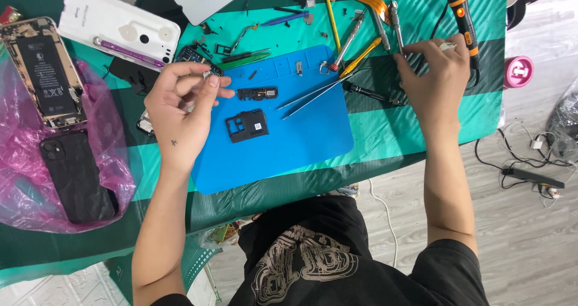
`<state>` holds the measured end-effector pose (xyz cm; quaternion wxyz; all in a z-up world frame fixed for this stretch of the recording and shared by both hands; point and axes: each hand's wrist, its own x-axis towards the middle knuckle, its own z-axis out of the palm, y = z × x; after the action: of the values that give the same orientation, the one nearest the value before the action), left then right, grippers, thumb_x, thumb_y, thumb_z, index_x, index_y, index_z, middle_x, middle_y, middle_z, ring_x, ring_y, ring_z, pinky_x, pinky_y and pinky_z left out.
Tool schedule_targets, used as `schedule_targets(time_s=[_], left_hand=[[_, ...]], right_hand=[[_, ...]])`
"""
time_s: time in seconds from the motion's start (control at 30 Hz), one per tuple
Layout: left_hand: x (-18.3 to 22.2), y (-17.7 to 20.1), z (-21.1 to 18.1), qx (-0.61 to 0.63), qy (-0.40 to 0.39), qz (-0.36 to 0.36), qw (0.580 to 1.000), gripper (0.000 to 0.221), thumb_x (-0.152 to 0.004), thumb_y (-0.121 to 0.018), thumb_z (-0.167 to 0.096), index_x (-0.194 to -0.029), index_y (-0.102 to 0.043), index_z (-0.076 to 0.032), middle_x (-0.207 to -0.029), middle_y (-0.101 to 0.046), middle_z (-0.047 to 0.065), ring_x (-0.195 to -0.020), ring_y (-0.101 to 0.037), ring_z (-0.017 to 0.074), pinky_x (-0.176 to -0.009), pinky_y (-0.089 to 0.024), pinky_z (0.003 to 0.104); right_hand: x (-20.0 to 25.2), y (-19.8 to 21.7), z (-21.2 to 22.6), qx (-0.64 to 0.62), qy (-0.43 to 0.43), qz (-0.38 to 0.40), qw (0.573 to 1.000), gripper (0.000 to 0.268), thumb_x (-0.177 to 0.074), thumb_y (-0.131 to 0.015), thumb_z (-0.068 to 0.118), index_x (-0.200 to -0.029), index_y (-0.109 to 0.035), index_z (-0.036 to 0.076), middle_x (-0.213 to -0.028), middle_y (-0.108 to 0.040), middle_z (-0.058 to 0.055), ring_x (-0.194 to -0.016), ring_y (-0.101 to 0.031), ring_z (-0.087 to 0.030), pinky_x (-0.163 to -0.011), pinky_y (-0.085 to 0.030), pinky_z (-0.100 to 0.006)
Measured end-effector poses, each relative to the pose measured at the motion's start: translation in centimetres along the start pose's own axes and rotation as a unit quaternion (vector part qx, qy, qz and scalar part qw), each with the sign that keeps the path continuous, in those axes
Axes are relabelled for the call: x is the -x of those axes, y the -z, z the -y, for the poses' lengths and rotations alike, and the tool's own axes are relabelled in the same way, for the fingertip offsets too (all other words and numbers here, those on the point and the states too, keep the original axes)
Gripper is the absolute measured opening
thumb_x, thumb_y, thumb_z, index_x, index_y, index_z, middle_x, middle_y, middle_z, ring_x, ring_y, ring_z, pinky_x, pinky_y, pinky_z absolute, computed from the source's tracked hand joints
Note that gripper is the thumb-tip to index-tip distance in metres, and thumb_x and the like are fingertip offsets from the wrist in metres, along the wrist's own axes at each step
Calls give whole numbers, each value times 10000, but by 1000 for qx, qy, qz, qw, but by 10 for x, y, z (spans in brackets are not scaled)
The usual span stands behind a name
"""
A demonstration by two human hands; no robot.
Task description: Assembling internal components of a mobile phone into its frame on a repair bench.
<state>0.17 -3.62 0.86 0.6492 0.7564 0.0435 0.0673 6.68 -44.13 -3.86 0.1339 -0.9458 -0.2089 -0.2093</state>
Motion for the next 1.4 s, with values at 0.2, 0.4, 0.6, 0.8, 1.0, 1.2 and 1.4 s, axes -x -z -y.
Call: schedule_targets(time_s=[0.2,0.4,0.6,0.8,1.0,1.2,1.4], left_hand=[[3,-10,1,-9,-27,28,999,126,-1086,-615,-126,-1172,-577,-42,-1008,-786,151,-824,-810,238,-721,-612,264],[7,-19,6,9,-47,72,996,163,-1051,-614,-98,-1128,-737,-25,-974,-798,128,-827,-815,207,-701,-622,266],[9,-22,13,18,-88,90,992,168,-1046,-656,-158,-1180,-709,-72,-1023,-771,86,-965,-797,220,-894,-701,338],[9,-23,13,86,-87,86,989,267,-979,-755,-202,-1202,-712,-61,-1132,-759,96,-1029,-788,229,-958,-708,358],[6,-24,11,105,-99,51,988,112,-993,-742,-145,-1081,-787,-92,-940,-810,110,-866,-803,189,-779,-634,288],[5,-22,9,84,-114,42,989,107,-1005,-728,-163,-1035,-791,-82,-874,-809,95,-823,-802,193,-765,-624,275],[2,-11,11,34,-106,-29,993,113,-1031,-682,-123,-996,-786,-96,-817,-802,79,-753,-795,179,-710,-620,280]], right_hand=[[-22,20,12,-85,-69,8,994,115,-1016,-892,-85,-1085,-825,-23,-921,-773,-92,-717,-611,-164,-825,-508,-361],[-37,28,38,-384,-203,50,899,101,-1114,-803,-69,-1154,-736,-5,-1062,-730,-111,-949,-678,-142,-849,-565,-256],[-56,24,84,-500,-205,110,834,94,-1054,-745,-93,-1088,-710,-12,-966,-719,-113,-850,-700,-151,-816,-599,-217],[-47,18,118,-535,-160,174,811,151,-937,-797,-67,-1040,-710,1,-1012,-725,-125,-934,-708,-169,-859,-606,-235],[-49,13,137,-543,-107,166,816,196,-822,-810,-209,-979,-736,-118,-893,-711,-252,-892,-732,-299,-833,-618,-385],[-42,-3,124,-652,-155,165,723,173,-824,-750,-229,-935,-694,-109,-838,-688,-260,-755,-698,-277,-687,-623,-380],[-48,-6,88,-714,-238,148,642,205,-835,-729,-176,-992,-675,-56,-918,-693,-221,-794,-714,-258,-697,-633,-371]])
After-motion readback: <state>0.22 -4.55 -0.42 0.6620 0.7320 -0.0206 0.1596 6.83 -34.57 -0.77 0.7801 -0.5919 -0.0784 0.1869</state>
